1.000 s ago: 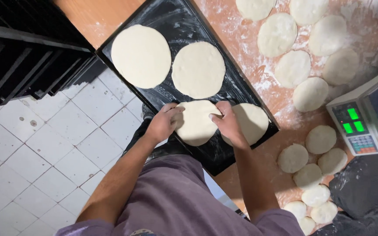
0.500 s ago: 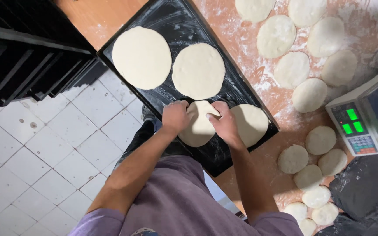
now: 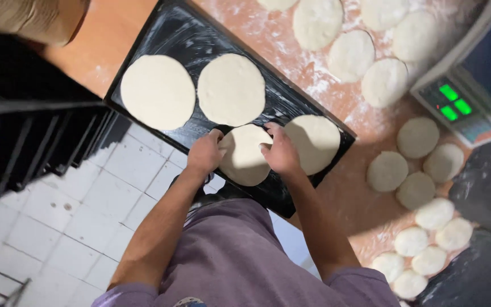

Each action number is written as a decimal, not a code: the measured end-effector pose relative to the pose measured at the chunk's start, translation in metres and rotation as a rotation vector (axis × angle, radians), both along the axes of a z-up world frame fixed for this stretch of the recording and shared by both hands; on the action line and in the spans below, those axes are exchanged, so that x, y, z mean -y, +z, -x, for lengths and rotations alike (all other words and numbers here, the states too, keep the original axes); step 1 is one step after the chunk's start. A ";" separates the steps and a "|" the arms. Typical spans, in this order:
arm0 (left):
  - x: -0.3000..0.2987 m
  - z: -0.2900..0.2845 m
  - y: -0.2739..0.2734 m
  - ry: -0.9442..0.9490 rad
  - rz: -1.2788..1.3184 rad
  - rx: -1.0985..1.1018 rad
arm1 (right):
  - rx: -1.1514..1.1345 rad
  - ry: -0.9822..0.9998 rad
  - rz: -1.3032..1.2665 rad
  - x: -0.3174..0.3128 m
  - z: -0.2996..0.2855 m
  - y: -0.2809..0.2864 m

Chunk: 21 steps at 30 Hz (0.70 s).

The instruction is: Flattening dough balls into circles using a machine and placing them onto a baking tray.

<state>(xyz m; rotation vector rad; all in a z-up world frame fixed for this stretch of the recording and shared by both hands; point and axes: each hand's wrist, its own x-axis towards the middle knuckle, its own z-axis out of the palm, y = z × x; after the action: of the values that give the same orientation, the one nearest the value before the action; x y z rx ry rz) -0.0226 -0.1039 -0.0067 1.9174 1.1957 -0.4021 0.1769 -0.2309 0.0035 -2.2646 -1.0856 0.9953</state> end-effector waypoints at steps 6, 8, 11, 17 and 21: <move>-0.001 0.001 0.011 -0.092 -0.058 0.233 | 0.018 -0.202 -0.204 0.035 0.014 -0.001; -0.005 -0.002 0.011 -0.302 -0.363 0.443 | 0.171 -0.264 -0.151 0.059 0.030 0.002; -0.011 -0.016 -0.002 -0.562 -0.279 0.476 | 0.179 -0.490 -0.056 0.100 0.072 -0.013; -0.021 -0.078 -0.037 -0.832 -0.278 0.818 | 0.033 -0.919 -0.061 0.071 0.111 -0.007; -0.026 -0.120 -0.021 -1.004 -0.231 0.542 | -0.011 -1.061 0.115 0.052 0.099 -0.004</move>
<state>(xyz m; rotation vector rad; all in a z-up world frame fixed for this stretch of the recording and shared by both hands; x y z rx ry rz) 0.0971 -0.0779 -0.0280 2.5064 -0.1377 -0.2149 0.0774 -0.2833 -0.0006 -2.3907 0.2535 0.5891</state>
